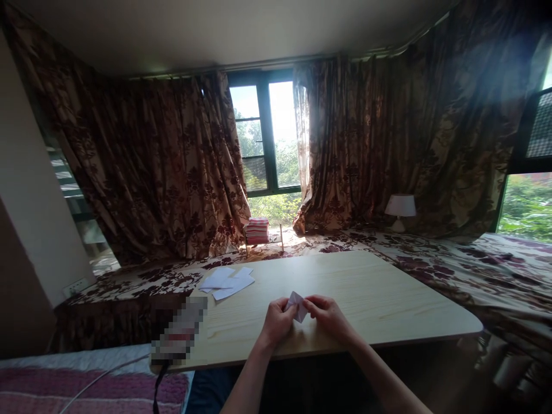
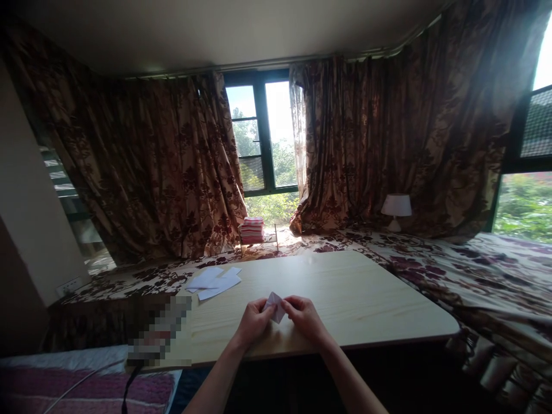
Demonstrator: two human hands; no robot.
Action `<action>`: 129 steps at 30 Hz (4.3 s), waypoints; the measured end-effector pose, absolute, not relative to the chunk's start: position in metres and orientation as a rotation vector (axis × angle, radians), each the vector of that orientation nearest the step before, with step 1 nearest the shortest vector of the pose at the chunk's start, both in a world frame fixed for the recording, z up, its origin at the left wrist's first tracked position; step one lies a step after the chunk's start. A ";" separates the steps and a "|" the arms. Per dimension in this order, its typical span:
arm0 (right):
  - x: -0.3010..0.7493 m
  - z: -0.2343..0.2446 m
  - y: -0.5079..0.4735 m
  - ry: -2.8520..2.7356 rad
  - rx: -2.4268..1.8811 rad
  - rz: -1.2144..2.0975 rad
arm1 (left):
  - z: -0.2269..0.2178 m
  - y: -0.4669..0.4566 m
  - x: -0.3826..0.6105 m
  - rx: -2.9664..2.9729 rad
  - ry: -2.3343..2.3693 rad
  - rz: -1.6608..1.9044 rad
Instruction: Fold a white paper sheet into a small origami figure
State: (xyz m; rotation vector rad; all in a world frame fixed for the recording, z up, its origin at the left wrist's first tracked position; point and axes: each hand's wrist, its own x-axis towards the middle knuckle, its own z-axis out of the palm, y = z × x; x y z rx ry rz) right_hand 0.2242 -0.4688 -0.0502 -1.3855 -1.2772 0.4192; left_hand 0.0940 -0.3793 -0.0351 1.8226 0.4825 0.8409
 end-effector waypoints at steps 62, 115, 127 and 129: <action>0.230 -0.057 -0.465 -1.177 -1.461 0.413 | -0.049 -0.368 0.100 1.800 0.402 0.768; 0.232 -0.057 -0.473 -1.184 -1.485 0.427 | -0.057 -0.366 0.098 1.754 0.417 0.696; 0.229 -0.054 -0.472 -1.236 -1.505 0.428 | -0.055 -0.367 0.098 1.807 0.424 0.711; 0.230 -0.055 -0.472 -1.234 -1.511 0.434 | -0.056 -0.367 0.098 1.812 0.431 0.704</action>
